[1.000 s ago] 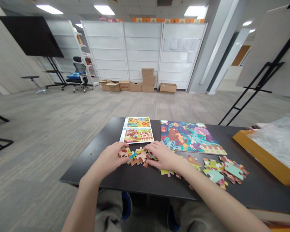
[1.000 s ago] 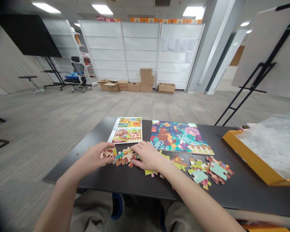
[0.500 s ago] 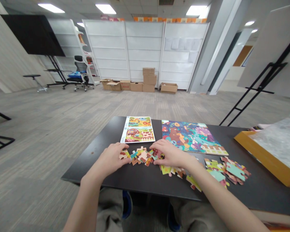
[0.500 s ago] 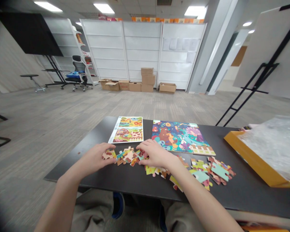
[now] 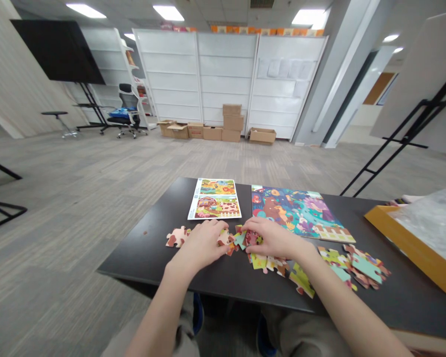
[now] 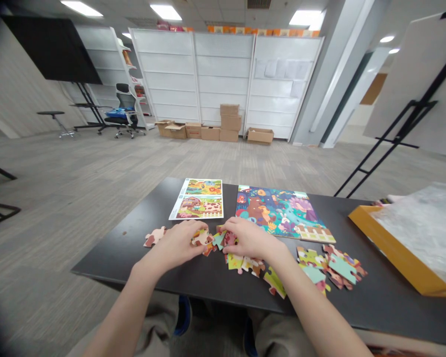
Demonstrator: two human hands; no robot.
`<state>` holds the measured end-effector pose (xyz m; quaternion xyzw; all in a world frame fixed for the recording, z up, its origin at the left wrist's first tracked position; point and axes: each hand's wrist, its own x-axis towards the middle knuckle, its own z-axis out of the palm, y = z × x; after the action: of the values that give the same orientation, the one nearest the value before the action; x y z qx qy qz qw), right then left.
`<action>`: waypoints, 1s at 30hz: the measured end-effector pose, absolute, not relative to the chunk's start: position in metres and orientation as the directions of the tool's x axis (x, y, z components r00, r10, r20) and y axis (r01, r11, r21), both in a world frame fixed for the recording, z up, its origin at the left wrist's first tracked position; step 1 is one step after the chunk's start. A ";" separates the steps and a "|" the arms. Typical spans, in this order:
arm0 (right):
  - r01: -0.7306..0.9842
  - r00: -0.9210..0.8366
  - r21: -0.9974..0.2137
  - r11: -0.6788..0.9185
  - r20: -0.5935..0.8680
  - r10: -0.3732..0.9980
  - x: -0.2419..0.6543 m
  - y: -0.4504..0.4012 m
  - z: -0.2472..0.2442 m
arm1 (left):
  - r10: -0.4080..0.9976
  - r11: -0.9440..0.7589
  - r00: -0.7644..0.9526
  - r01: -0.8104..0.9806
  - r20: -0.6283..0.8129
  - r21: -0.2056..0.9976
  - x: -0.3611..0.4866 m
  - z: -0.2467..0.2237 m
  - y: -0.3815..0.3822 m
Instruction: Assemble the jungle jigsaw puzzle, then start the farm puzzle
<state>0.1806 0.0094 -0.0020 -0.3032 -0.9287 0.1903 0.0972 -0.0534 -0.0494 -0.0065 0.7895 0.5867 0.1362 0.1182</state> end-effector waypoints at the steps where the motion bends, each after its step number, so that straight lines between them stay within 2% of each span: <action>1: 0.525 -0.795 -0.417 0.742 0.072 0.603 0.181 0.010 -0.002 | 0.959 -0.280 0.272 0.891 0.074 0.356 -0.054 -0.007 -0.049; 5: 0.526 -0.796 -0.404 0.748 0.075 0.601 0.186 0.011 0.003 | 0.954 -0.299 0.275 0.852 0.118 0.429 -0.063 -0.005 -0.049; 9: 0.580 -0.751 -0.417 0.700 0.060 0.658 0.199 0.011 0.016 | 0.967 -0.256 0.224 0.863 0.125 0.436 -0.081 -0.003 -0.049; 13: 0.660 -0.697 -0.454 0.598 -0.074 0.713 0.216 0.013 0.021 | 0.983 -0.181 0.182 0.894 0.038 0.411 -0.096 -0.007 -0.049; 17: 0.704 -0.672 -0.430 0.565 -0.145 0.727 0.220 0.013 0.018 | 0.981 -0.181 0.192 0.892 0.015 0.415 -0.100 -0.012 -0.050; 30: 0.684 -0.688 -0.457 0.569 -0.145 0.711 0.215 0.014 0.020 | 0.964 -0.264 0.256 0.867 0.077 0.422 -0.088 -0.009 -0.049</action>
<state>0.2146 0.0137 0.0198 -0.3937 -0.8853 0.2457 0.0276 -0.0881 -0.0490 -0.0092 0.7784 0.5880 0.1621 0.1487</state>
